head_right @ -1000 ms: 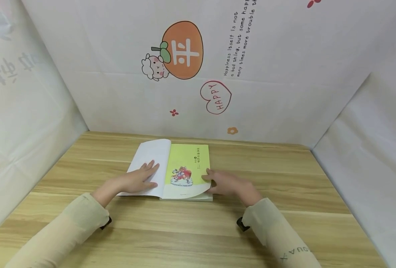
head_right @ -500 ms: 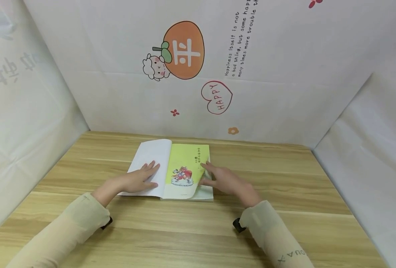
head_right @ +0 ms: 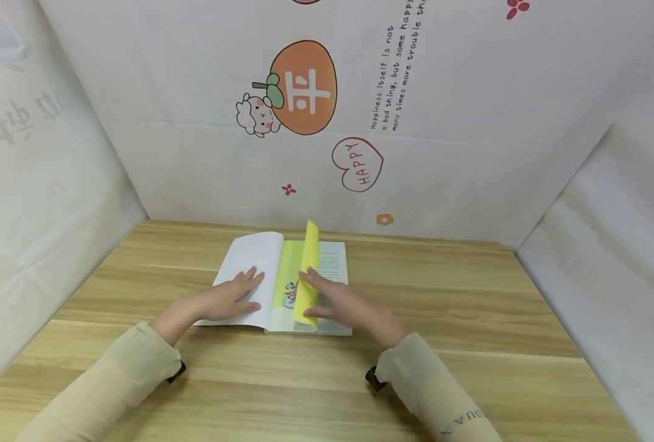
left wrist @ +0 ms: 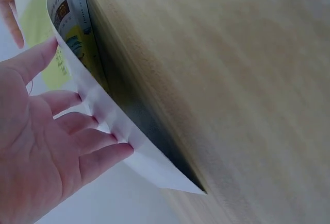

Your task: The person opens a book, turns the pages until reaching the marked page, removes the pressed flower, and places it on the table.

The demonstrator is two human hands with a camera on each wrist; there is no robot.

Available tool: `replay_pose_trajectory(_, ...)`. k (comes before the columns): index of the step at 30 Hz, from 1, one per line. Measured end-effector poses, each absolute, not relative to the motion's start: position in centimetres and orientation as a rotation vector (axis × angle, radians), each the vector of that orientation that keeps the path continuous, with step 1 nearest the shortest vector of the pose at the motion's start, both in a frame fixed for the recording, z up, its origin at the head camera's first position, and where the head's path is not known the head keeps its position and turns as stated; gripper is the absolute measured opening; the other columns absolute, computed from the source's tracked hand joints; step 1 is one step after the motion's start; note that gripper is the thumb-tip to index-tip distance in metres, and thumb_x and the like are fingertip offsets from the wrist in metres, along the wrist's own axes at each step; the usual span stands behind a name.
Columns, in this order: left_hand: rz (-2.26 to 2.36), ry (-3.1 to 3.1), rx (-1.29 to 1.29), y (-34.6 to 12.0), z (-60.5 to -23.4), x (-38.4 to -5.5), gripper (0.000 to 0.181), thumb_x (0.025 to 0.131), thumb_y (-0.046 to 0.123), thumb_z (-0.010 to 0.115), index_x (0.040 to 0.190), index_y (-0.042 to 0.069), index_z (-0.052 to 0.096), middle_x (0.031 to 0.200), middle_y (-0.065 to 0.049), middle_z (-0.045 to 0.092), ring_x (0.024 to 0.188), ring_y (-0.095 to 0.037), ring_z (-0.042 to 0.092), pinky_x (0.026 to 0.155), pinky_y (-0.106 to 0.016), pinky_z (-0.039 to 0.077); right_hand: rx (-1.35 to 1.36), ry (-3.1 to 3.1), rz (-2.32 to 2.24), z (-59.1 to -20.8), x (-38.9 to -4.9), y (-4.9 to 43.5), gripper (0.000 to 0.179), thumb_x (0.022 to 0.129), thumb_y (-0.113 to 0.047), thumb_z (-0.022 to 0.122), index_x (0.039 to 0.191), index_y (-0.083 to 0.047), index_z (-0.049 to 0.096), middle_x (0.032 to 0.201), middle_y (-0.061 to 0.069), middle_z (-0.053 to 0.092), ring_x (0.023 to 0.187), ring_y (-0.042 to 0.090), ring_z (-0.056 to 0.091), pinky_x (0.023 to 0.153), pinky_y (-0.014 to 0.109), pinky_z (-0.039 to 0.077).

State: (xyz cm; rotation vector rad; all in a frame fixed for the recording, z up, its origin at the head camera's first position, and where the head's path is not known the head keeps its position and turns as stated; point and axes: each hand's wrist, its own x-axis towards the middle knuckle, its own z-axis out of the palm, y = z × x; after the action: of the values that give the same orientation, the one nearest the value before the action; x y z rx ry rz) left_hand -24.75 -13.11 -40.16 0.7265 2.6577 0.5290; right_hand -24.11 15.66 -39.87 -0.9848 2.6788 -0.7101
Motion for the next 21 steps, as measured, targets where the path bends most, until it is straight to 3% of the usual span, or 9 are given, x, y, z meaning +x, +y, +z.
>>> replay_pose_trajectory(6,0.557,2.705,0.717,-12.8,-40.0,-24.9,0.066,0.097,0.038,0.048,0.147,0.004,0.023,0.151,-0.021,0.008,0.135,-0.044,0.01,0.107,-0.053,0.015,-1.03,2.64,-0.706,-40.0,-24.2,14.6,0.076,0.086,-0.045,0.061,0.149,-0.023,0.024,0.154,0.002,0.013,0.136,0.018,0.022,0.106,0.038,0.028)
replay_pose_trajectory(14,0.761,2.801,0.681,-12.9,-39.9,-25.4,0.058,0.099,0.038,0.04,0.144,0.002,0.031,0.147,-0.021,0.026,0.133,-0.039,0.025,0.106,-0.051,0.022,-1.097,2.634,-0.704,-39.5,-24.0,12.8,0.067,0.089,-0.048,0.056,0.146,-0.022,0.033,0.152,-0.002,0.019,0.135,0.013,0.024,0.104,0.034,0.031)
replay_pose_trajectory(21,0.905,2.846,0.679,-12.7,-39.9,-25.5,0.059,0.099,0.037,0.042,0.148,0.01,0.023,0.152,-0.016,0.013,0.134,-0.036,0.024,0.104,-0.053,0.024,-1.186,2.616,-0.706,-39.7,-23.8,11.3,0.061,0.091,-0.044,0.055,0.144,-0.021,0.037,0.152,0.001,0.022,0.137,0.014,0.021,0.105,0.037,0.03)
